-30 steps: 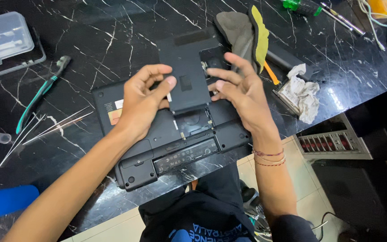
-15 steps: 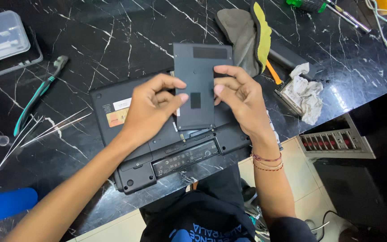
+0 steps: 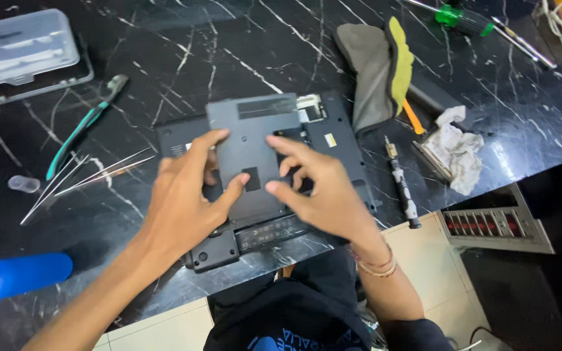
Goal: The person uses a screwdriver to remove screws from the back of a laptop, removes a cover plate, and then places a hard drive into the laptop's drive bay. They then replace the cover plate and secure it with screws.
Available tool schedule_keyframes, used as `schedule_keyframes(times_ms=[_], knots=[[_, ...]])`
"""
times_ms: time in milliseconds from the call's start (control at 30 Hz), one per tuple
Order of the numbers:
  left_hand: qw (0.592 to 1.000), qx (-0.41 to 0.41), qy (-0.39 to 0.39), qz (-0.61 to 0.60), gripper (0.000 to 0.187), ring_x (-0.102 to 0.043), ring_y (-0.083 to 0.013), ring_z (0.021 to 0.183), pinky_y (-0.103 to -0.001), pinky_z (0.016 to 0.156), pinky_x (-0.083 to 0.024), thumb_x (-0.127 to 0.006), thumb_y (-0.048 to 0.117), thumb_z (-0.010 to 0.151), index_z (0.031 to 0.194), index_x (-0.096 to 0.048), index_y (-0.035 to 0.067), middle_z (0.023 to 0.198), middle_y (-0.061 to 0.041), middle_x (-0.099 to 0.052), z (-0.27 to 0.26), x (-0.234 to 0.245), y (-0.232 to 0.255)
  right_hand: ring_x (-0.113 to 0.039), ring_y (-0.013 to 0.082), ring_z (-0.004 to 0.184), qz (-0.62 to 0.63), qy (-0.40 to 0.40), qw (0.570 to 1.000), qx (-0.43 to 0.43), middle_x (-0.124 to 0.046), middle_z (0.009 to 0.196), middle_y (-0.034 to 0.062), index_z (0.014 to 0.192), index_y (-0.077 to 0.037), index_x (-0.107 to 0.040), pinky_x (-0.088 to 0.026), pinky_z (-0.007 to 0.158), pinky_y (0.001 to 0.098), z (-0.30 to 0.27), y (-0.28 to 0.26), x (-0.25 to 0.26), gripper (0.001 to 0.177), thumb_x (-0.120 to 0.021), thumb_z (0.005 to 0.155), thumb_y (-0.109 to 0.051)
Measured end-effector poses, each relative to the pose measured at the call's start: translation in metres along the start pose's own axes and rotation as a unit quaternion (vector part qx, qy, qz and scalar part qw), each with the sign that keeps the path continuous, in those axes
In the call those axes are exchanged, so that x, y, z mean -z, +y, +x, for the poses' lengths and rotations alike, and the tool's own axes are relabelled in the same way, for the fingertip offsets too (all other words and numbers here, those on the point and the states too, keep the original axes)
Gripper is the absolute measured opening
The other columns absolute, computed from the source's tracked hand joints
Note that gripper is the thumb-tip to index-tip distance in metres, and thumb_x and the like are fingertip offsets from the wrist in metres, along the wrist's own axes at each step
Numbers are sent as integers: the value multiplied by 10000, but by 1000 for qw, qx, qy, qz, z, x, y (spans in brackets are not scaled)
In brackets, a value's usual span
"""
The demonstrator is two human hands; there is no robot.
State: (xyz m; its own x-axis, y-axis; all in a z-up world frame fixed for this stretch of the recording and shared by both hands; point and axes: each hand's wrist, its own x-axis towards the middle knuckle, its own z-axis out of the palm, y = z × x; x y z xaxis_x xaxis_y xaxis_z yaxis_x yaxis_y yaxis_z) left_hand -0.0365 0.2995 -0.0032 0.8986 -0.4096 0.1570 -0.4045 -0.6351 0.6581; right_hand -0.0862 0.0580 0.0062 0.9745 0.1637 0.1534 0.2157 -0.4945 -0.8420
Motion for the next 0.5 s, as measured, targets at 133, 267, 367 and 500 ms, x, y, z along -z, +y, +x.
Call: schedule_keyframes(times_ms=[133, 267, 367, 500], knots=[[994, -47, 62, 82, 626, -720, -163, 797, -461, 998, -399, -793, 406, 1019, 1539, -600, 115, 877, 78, -709, -19, 8, -31, -508, 183, 815, -59, -39, 997, -18, -623, 1072, 32, 1668, -131, -530, -509, 830, 330, 8, -10, -31, 684, -768, 1040, -262], [975, -107, 135, 143, 435, -643, -201, 718, -451, 872, -362, -826, 415, 1023, 1327, -789, 106, 676, 95, -639, -23, 11, -50, -547, 358, 1374, -113, -57, 990, 60, -528, 1704, 210, 1567, -18, -577, -482, 1188, 500, 12, -21, -45, 529, -653, 1096, -248], [976, -114, 134, 132, 400, -634, -211, 699, -449, 862, -349, -804, 418, 1038, 1299, -804, 115, 695, 62, -658, -23, 11, -49, -541, 340, 1339, -124, -58, 988, 67, -538, 1697, 198, 1523, -13, -622, -494, 1178, 483, 10, -20, -47, 487, -647, 1099, -252], [959, -165, 154, 174, 366, -625, -261, 710, -435, 859, -350, -751, 405, 1094, 1286, -800, 97, 830, -31, -726, -25, 7, -47, -582, 359, 1329, -123, -27, 988, 92, -597, 1646, 192, 1458, -25, -670, -522, 1152, 495, 8, -17, -48, 429, -688, 1087, -238]])
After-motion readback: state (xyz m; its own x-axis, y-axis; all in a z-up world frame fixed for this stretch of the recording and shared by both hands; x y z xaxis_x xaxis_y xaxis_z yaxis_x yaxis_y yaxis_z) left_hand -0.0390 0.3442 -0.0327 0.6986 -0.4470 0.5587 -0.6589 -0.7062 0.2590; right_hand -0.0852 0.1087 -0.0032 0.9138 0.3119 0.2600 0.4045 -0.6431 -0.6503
